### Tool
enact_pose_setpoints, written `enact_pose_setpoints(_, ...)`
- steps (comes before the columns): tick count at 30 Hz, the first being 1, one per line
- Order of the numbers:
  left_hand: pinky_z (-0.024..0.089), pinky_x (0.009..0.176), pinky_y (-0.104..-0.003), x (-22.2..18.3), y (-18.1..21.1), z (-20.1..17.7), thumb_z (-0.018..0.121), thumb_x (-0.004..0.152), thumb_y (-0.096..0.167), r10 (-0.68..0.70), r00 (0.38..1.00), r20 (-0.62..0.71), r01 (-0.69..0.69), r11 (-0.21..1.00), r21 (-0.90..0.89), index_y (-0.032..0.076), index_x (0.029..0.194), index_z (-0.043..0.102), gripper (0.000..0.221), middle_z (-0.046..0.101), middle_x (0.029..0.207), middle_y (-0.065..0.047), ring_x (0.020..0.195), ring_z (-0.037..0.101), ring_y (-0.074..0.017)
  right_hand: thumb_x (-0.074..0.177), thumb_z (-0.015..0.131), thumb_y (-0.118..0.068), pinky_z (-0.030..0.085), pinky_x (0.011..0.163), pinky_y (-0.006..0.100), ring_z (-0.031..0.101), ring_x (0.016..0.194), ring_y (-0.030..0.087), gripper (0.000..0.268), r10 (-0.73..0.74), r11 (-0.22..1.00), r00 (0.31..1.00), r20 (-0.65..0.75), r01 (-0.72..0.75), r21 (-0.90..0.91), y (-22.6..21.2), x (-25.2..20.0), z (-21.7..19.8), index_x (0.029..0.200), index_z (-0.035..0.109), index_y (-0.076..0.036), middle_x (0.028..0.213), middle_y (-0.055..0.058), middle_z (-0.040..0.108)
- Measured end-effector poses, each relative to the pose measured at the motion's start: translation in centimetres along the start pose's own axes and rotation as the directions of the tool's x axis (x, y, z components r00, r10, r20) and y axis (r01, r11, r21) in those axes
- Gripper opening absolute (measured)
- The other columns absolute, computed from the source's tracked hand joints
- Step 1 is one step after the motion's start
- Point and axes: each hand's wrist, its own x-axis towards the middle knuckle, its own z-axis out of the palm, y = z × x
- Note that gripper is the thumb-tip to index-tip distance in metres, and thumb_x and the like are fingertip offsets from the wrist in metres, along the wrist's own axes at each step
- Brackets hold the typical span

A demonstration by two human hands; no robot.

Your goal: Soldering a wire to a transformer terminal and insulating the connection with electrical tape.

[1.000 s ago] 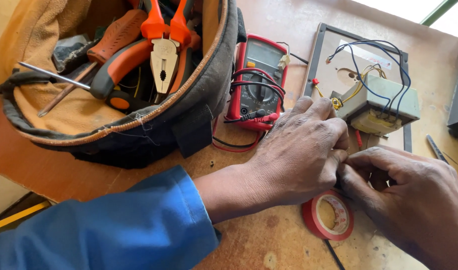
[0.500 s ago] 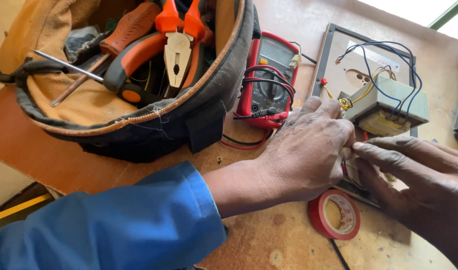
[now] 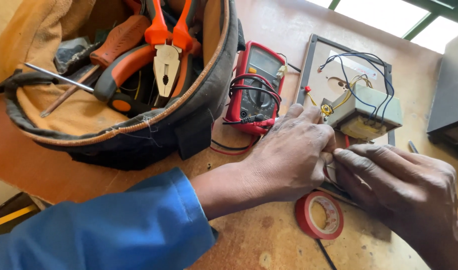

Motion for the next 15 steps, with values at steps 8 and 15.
enact_pose_setpoints(8, 0.041, 0.096, -0.053, -0.1, 0.1, 0.2, 0.063, 0.081, 0.025, -0.008, 1.000, -0.030, 0.009, 1.000, 0.024, 0.012, 0.087, 0.066, 0.015, 0.059, 0.104, -0.017, 0.107, 0.050, -0.0392, 0.097, 0.085, -0.017, 0.051, 0.063, 0.035, 0.066, 0.072, 0.019, 0.007, 0.177, 0.980, 0.983, -0.057, -0.181, -0.081, -0.3, -0.6, 1.2, 0.095, 0.078, -0.017, 0.091, 0.002, 0.075)
enact_pose_setpoints(15, 0.044, 0.084, -0.051, -0.1, 1.0, -0.2, 0.060, 0.070, 0.008, 0.069, 0.985, -0.161, -0.071, 0.998, -0.003, 0.009, 0.079, 0.067, 0.011, 0.059, 0.092, -0.016, 0.097, 0.050, -0.0395, 0.081, 0.072, -0.008, 0.051, 0.066, 0.032, 0.065, 0.066, 0.014, 0.009, 0.472, 0.878, 0.880, 0.055, -0.475, 0.065, -0.8, 1.4, 0.9, 0.082, 0.077, -0.016, 0.076, -0.002, 0.070)
